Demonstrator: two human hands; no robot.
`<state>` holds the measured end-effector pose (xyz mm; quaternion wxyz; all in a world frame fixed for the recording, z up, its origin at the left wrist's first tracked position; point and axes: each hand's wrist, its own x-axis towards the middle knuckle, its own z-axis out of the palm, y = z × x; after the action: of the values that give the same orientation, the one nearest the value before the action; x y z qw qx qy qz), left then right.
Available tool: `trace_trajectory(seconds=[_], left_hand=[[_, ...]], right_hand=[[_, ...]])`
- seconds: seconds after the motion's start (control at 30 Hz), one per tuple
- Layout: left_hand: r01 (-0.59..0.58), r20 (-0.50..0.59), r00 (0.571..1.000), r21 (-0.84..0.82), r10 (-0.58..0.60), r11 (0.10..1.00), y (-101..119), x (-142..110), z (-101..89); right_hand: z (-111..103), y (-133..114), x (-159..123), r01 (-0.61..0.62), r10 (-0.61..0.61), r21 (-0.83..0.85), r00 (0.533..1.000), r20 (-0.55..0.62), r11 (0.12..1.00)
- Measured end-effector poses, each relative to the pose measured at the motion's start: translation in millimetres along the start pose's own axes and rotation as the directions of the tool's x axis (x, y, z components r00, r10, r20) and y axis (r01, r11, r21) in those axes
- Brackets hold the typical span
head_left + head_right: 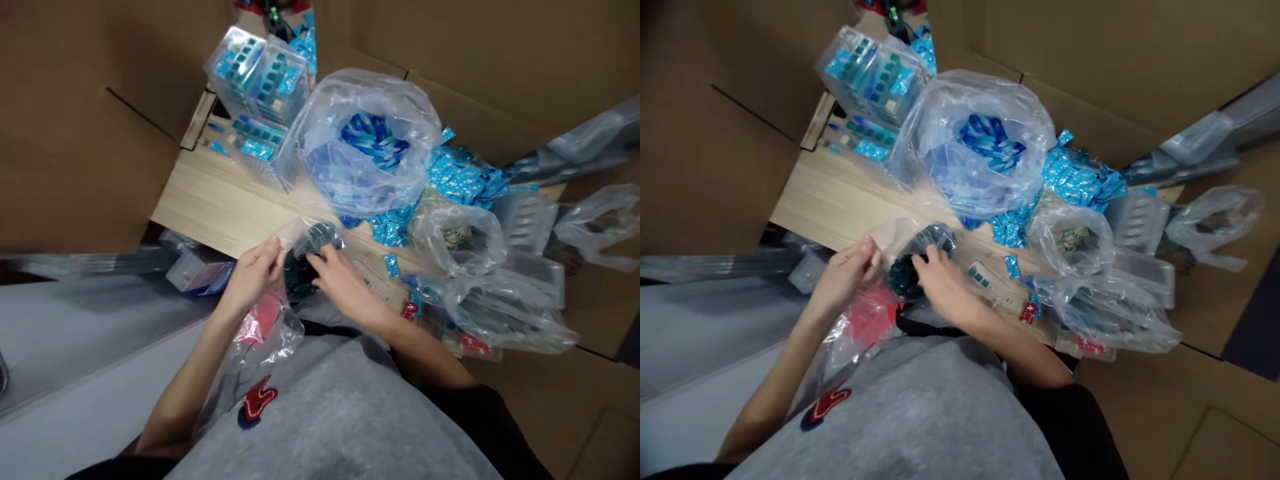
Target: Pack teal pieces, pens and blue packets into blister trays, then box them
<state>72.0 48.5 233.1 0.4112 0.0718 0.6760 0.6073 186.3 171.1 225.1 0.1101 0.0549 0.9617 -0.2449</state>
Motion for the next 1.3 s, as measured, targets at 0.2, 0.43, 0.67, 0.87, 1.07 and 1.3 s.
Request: trace_trajectory(seconds=[0.2,0.43,0.67,0.87,1.07,1.3], left_hand=[[0.001,-0.075,0.997,-0.078,-0.007,0.997,9,-11,-24.2],[0.032,-0.116,0.993,-0.051,-0.038,0.998,3,-17,-12.8],[0.026,-0.116,0.992,-0.117,-0.04,0.993,2,-11,-9.1],[-0.007,-0.117,0.993,-0.196,-0.017,0.981,-3,-11,-13.2],[0.025,-0.155,0.986,-0.186,-0.055,0.982,-2,-14,-15.3],[-0.006,-0.105,0.994,-0.227,-0.018,0.974,-4,-12,-14.4]], right_hand=[[21,-55,26,0.112,-0.113,-0.045,0.993,-0.032,0.993],[62,-11,69,-0.124,0.121,-0.042,0.991,-0.06,0.991],[59,2,57,0.074,-0.072,0.175,0.997,-0.016,0.982],[36,11,36,-0.146,0.026,0.927,0.989,0.146,0.346],[-9,10,19,-0.388,-0.057,0.854,0.917,0.394,-0.348],[-4,0,22,-0.327,0.086,0.944,0.942,0.323,0.037]])
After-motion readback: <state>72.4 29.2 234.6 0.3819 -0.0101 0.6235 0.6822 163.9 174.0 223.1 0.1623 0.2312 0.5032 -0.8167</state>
